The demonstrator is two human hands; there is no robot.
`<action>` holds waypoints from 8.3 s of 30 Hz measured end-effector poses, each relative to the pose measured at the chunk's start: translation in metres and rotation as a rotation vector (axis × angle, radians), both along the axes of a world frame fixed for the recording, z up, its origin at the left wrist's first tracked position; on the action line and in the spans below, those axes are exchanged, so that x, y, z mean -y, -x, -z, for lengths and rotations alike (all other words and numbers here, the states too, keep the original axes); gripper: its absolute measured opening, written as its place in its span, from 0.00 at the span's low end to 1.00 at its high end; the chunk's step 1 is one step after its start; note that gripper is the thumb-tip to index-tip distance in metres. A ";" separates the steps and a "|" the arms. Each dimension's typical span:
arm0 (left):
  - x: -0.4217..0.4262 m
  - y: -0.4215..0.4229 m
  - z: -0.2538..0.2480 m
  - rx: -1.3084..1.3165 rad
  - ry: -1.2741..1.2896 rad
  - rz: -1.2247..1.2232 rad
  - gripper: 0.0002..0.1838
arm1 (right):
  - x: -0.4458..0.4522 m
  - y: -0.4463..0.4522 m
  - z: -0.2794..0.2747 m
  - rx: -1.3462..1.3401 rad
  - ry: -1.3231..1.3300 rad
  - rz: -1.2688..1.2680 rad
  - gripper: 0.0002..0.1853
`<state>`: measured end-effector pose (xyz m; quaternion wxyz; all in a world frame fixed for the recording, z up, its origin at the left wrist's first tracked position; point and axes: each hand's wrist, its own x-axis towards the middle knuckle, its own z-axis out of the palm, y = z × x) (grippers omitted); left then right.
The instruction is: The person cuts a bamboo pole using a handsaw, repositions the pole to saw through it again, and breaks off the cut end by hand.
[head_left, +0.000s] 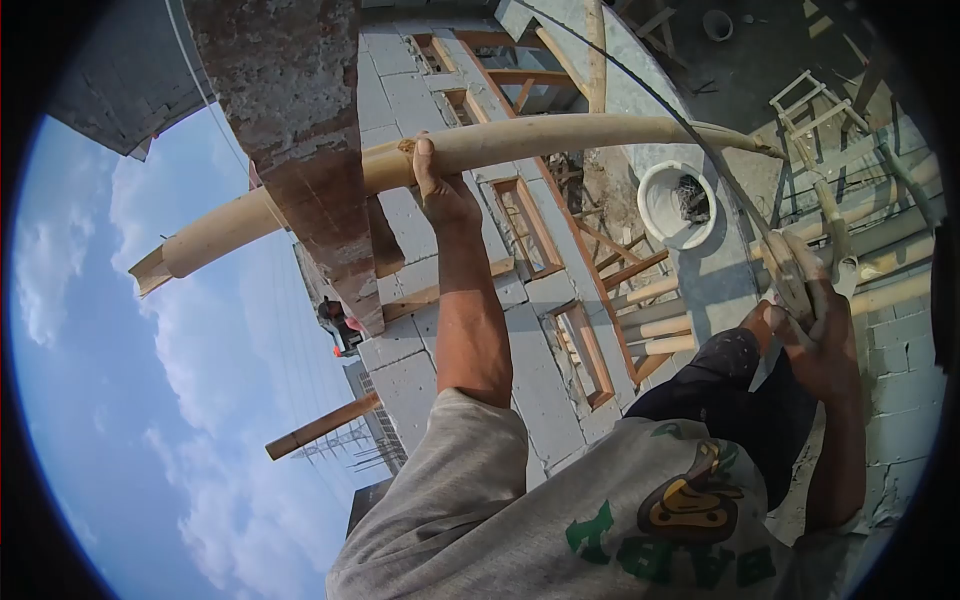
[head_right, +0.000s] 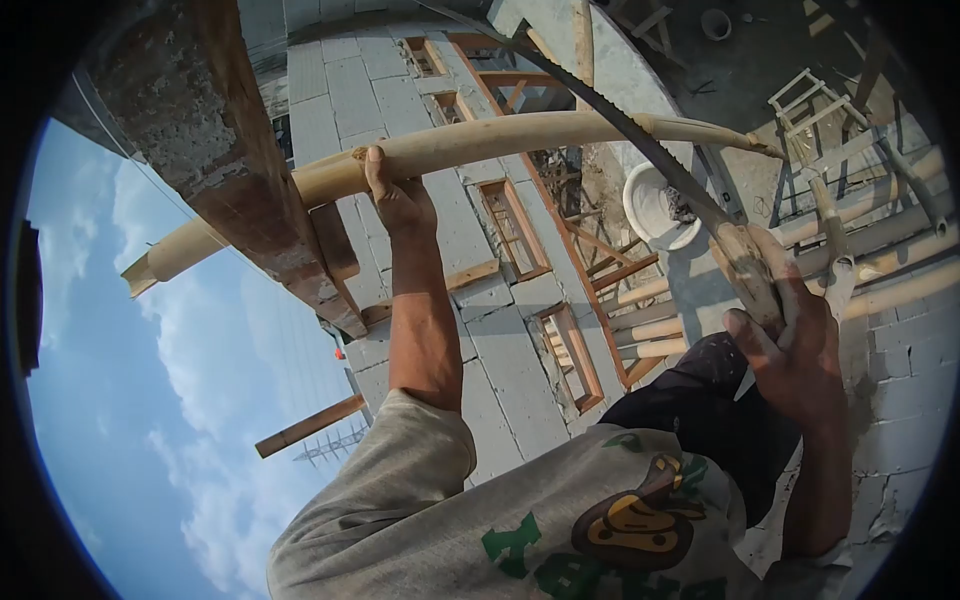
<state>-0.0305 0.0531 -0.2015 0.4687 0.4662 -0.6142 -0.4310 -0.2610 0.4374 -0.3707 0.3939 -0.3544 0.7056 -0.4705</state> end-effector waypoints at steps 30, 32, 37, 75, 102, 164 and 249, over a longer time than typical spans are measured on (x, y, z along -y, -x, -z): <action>0.030 -0.016 0.079 0.940 0.710 -0.345 0.18 | -0.025 0.057 -0.227 -0.043 -0.128 -0.141 0.52; 0.028 -0.018 0.079 1.231 0.886 -0.359 0.18 | -0.022 0.043 -0.220 -0.104 -0.091 -0.108 0.46; 0.037 -0.012 0.065 0.465 0.519 -0.125 0.19 | -0.012 0.011 -0.203 -0.329 -0.102 -0.133 0.39; 0.056 0.014 0.032 -0.123 0.693 -0.156 0.35 | 0.086 -0.032 -0.203 -2.054 1.117 -0.549 0.24; 0.065 0.025 0.038 -0.221 0.755 -0.106 0.33 | 0.148 -0.065 -0.202 -1.765 1.085 -0.488 0.23; 0.059 0.018 0.037 -0.206 0.750 -0.138 0.31 | 0.114 -0.051 -0.198 -1.789 1.112 -0.567 0.24; 0.094 0.041 0.032 -0.211 0.265 0.132 0.31 | 0.095 0.066 0.018 -0.279 0.251 0.195 0.22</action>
